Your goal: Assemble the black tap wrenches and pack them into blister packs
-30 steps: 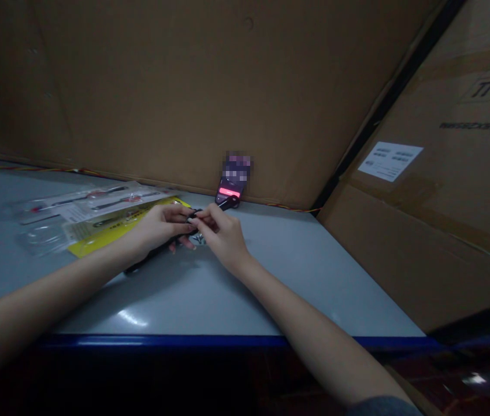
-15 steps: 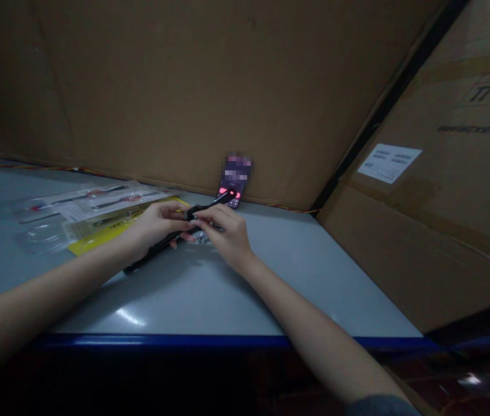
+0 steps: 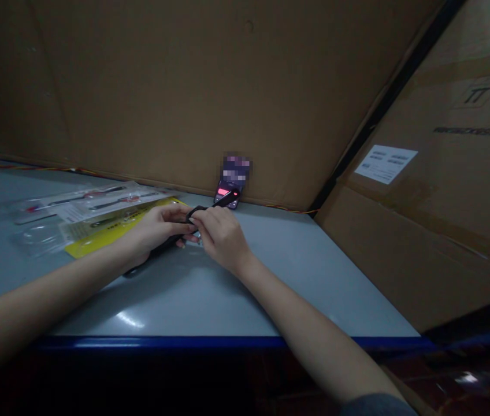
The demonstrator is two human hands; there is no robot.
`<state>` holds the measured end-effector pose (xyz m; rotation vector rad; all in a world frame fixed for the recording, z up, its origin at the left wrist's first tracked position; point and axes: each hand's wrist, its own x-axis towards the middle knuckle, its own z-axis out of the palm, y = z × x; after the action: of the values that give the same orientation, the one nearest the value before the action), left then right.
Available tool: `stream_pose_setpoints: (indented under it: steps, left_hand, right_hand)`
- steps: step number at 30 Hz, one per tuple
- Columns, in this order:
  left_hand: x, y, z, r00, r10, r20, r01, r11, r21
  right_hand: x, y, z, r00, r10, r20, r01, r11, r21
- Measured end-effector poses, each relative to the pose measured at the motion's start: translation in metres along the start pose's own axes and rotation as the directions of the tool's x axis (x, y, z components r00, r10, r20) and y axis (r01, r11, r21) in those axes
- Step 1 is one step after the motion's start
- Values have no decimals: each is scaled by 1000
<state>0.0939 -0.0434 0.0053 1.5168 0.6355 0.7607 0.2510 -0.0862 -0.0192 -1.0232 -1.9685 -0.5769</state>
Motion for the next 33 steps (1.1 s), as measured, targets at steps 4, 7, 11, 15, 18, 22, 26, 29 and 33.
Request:
stream_pose_setpoints:
  steps: [4, 7, 11, 15, 18, 22, 26, 29, 33]
  left_hand:
    - [0, 1, 1, 999, -33, 12, 33, 999, -15]
    - [-1, 2, 3, 999, -32, 14, 32, 999, -8]
    - [-1, 0, 8, 999, -31, 34, 32, 999, -28]
    - [1, -3, 11, 996, -81, 26, 83, 993, -80]
    - [1, -5, 11, 993, -122, 2, 121, 985, -120]
    - [2, -7, 9, 989, -148, -24, 143, 979, -146]
    - [3, -8, 7, 983, -176, -44, 166, 972, -165]
    - [3, -7, 6, 981, -181, -66, 169, 973, -155]
    - [2, -6, 5, 985, -156, -69, 146, 981, -129]
  right_hand:
    - [1, 3, 2, 1000, 18, -11, -17, 999, 37]
    - [0, 4, 5, 997, 60, -47, -58, 997, 49]
    - [-2, 0, 10, 982, 170, -76, -170, 985, 10]
    - [-1, -5, 11, 975, 213, -60, -216, 976, -30]
    - [3, -6, 8, 984, 178, 30, -176, 983, -45]
    - [4, -6, 5, 979, 186, 82, -188, 982, 17]
    - [2, -5, 4, 984, 173, 36, -177, 973, 148]
    - [2, -4, 3, 989, 144, 25, -146, 970, 195]
    - [3, -2, 3, 990, 138, 39, -143, 970, 197]
